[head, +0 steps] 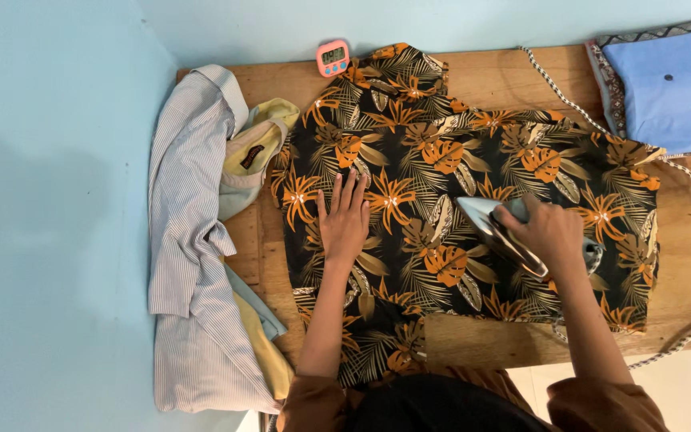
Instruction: The person irons a floral-patterned dress laid out on a wooden table. They use an electric iron to smooth the fabric, repeatedly moving the garment and adjusting its position to reach different sections.
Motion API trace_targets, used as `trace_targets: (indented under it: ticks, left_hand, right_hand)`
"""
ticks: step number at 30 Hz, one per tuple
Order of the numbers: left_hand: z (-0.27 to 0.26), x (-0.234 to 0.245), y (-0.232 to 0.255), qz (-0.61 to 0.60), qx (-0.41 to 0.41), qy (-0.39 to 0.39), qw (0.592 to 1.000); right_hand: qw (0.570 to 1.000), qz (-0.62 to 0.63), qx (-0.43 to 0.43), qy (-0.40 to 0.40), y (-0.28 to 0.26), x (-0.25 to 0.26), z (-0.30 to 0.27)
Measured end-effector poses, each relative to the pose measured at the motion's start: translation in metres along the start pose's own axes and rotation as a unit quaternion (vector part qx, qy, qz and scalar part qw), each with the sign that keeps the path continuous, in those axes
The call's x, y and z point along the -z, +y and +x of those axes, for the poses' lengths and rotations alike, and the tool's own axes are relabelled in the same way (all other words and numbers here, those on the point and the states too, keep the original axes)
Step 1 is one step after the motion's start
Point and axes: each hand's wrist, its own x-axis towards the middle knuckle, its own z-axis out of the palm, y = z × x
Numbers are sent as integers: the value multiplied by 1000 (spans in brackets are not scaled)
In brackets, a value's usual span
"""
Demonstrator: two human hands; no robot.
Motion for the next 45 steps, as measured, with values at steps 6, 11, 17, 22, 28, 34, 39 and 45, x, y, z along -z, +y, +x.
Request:
trace_targets:
  ticks: [6,11,17,22,28,34,39,45]
  left_hand:
    - [0,3,2,-7,3,-7,1000]
    - [2,6,4,-9,0,-12,1000]
    - [3,12,4,0,-1,-18,1000]
    - [2,7,3,-12,-1,-18,1000]
    - [1,4,1,-1,-7,-23,1000]
    - [2,8,4,12,-1,-26,1000]
    - [2,12,6,6,-3,-11,1000]
    - [1,12,6,-9,-4,5,1000]
  right_hand:
    - [991,51,-38,115,-24,-25,6]
    - [989,65,15,134,-71,-25,15]
    - [985,29,31,167,-42,-21,12]
    - [989,-23,-40,144,29,-30,0]
    - [990,10,-28,137,46,-36,4]
    - [994,46,67,74,-26,-26,16]
    - [974,63,164,146,-61,-26,8]
    - [988,39,114,92,-13,-32,-12]
